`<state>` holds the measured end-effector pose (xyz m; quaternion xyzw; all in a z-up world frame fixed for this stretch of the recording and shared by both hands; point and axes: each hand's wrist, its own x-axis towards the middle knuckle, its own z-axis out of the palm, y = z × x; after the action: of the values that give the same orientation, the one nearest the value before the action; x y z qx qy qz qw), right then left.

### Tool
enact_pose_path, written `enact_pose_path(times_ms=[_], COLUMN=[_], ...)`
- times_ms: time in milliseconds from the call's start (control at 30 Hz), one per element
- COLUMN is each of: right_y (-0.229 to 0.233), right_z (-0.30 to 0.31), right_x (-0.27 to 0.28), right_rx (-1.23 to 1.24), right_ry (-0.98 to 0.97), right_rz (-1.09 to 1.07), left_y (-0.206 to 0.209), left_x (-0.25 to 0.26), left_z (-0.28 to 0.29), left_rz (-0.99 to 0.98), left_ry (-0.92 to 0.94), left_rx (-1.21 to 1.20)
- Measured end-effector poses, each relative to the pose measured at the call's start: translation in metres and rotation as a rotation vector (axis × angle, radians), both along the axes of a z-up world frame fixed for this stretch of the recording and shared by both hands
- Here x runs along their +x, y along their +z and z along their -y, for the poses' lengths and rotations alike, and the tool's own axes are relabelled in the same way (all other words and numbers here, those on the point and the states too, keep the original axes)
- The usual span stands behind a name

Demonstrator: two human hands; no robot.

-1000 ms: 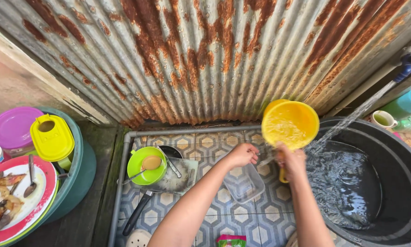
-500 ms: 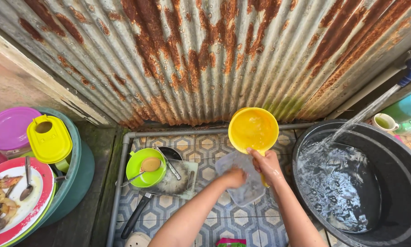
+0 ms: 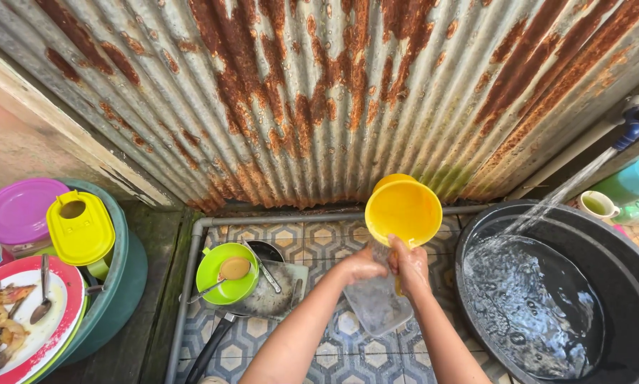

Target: Washing and rinsing various dishes, plates, and utensils in basins at floor level.

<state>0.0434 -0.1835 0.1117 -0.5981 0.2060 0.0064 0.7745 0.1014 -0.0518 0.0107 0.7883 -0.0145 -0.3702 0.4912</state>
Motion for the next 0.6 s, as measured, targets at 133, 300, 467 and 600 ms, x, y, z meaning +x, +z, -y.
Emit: enact_pose_path(times_ms=[133, 300, 467, 600], right_y=[-0.039, -0.039, -0.151, -0.199], right_z=[0.019, 0.026, 0.038, 0.025], right_x=[0.008, 0.001, 0.022, 0.031], right_rx=[0.083, 0.293, 0.18, 0.344], right_ry=[0.071, 0.337, 0.256, 0.175], right_rz=[0.024, 0.12, -0.333, -0.555], left_y=[0.016, 0.113, 0.106, 0.156], left_x=[0.018, 0.006, -0.012, -0.032], left_z=[-0.005, 0.006, -0.014, -0.02], left_rz=[-0.176, 0.077, 0.569, 0.353], left_ry=[0.093, 0.587, 0.384, 0.373], left_rx=[-0.999, -0.578, -0.162, 0.078])
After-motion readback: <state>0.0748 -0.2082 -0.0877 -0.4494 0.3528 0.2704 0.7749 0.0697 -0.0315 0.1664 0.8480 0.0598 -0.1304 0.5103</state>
